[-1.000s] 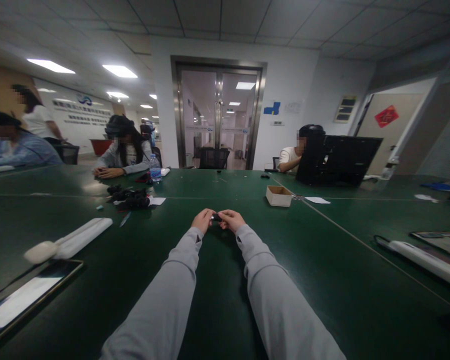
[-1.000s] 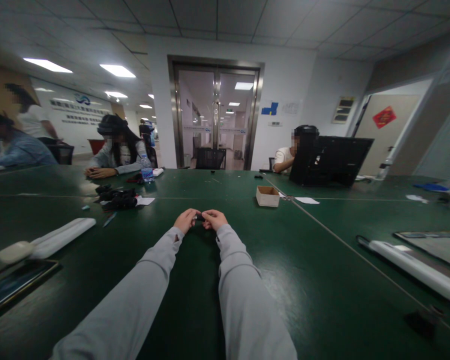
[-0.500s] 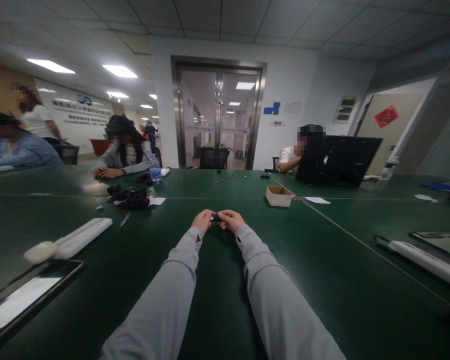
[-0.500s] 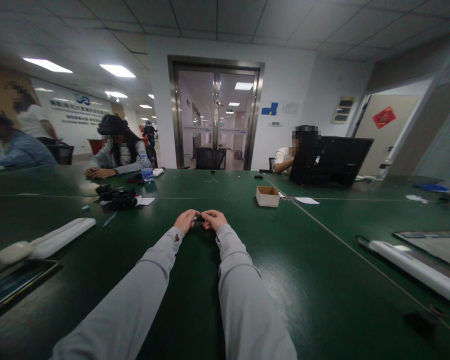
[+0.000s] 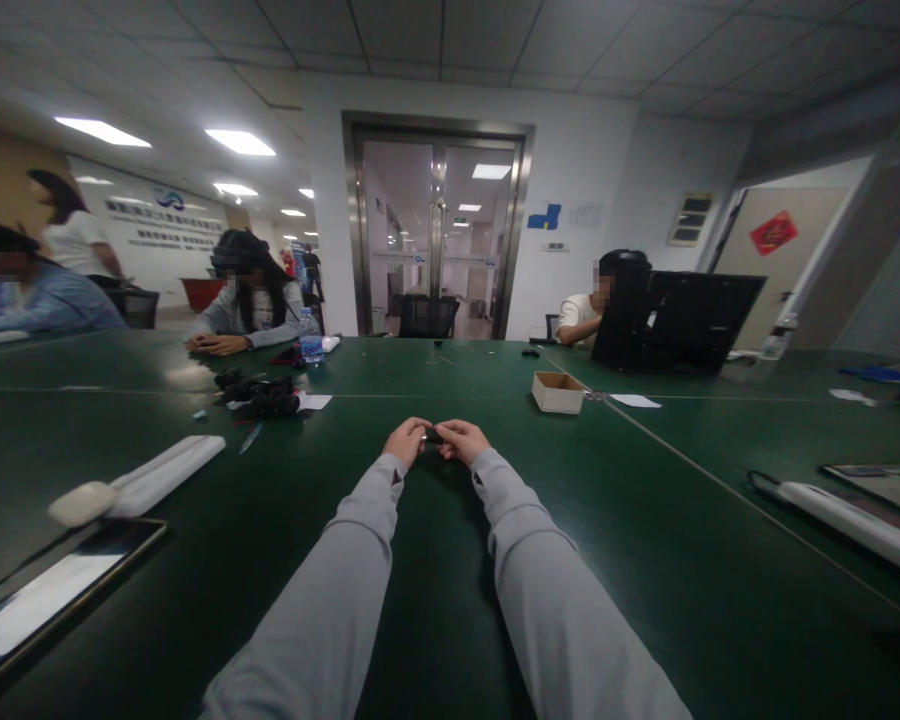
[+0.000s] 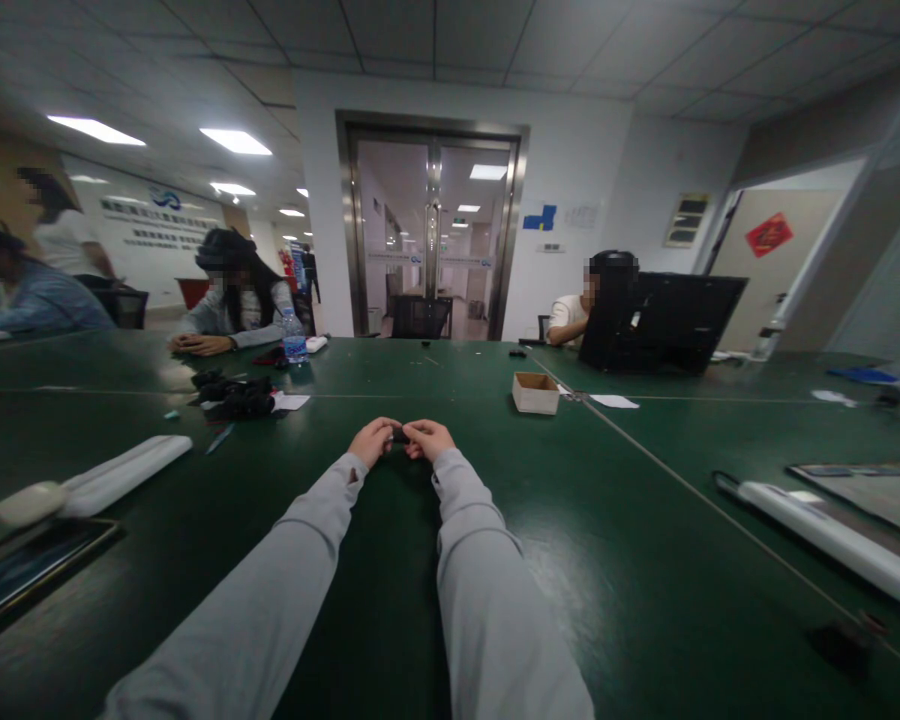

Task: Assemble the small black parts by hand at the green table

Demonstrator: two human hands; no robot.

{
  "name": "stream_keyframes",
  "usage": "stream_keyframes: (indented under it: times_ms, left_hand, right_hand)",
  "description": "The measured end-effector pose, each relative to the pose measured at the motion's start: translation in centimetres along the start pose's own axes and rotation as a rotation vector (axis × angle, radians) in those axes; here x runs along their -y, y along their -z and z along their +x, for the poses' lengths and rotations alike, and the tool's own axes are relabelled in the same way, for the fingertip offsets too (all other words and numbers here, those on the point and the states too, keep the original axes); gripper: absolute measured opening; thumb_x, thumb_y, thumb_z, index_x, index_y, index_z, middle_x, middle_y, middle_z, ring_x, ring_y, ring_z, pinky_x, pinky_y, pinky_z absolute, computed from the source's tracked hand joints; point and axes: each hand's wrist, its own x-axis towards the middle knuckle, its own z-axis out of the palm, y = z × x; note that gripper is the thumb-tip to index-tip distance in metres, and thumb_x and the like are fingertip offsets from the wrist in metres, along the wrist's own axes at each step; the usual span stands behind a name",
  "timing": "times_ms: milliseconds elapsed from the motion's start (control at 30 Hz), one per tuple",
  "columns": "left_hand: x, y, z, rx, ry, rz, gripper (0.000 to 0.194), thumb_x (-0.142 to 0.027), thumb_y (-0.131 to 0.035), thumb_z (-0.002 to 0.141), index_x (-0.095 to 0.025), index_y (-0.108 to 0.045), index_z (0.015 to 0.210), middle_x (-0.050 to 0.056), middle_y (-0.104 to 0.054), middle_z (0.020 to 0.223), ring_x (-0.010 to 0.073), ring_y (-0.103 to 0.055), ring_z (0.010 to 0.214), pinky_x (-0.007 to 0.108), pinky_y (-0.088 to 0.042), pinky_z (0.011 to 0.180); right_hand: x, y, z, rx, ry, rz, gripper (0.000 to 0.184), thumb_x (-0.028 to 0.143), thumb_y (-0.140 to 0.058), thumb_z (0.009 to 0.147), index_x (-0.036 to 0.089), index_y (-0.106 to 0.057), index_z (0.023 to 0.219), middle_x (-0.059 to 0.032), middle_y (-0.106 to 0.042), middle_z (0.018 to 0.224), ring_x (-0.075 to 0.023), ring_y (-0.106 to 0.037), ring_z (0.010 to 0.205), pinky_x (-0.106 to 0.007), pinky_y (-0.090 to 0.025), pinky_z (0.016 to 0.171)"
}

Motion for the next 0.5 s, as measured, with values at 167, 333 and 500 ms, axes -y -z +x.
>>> stream_keyframes:
  times_ms: [167, 333, 500]
  left_hand:
    - [0.00, 0.02, 0.09, 0.006, 0.019, -0.008, 0.026, -0.022, -0.041, 0.068, -0.017, -0.059, 0.086, -0.003, -0.051, 0.054, 0.0076, -0.042, 0.044, 0.019, -0.034, 0.044]
    - [-0.14, 0.07, 0.04, 0.009, 0.009, 0.016, 0.026, -0.024, -0.039, 0.070, -0.017, -0.060, 0.083, -0.003, -0.049, 0.051, 0.0086, -0.043, 0.045, 0.019, -0.034, 0.044]
    - [-0.08, 0.04, 0.07, 0.010, 0.023, -0.003, 0.027, -0.022, -0.040, 0.067, -0.018, -0.059, 0.085, -0.003, -0.051, 0.053, 0.0083, -0.042, 0.044, 0.020, -0.034, 0.045]
  right_hand:
    - [0.10, -0.05, 0.00, -0.012, -0.004, 0.015, 0.018, 0.025, -0.065, 0.069, 0.011, -0.056, 0.078, 0.0010, -0.056, 0.044, -0.0066, -0.051, 0.036, -0.014, -0.043, 0.035]
    - [-0.09, 0.03, 0.18, -0.010, -0.010, 0.003, 0.019, 0.025, -0.065, 0.069, 0.012, -0.056, 0.079, 0.0017, -0.056, 0.043, -0.0064, -0.051, 0.036, -0.014, -0.043, 0.035]
    - [-0.09, 0.07, 0.23, -0.012, -0.021, -0.003, 0.019, 0.025, -0.064, 0.069, 0.011, -0.056, 0.080, 0.0011, -0.056, 0.043, -0.0066, -0.051, 0.036, -0.014, -0.043, 0.036]
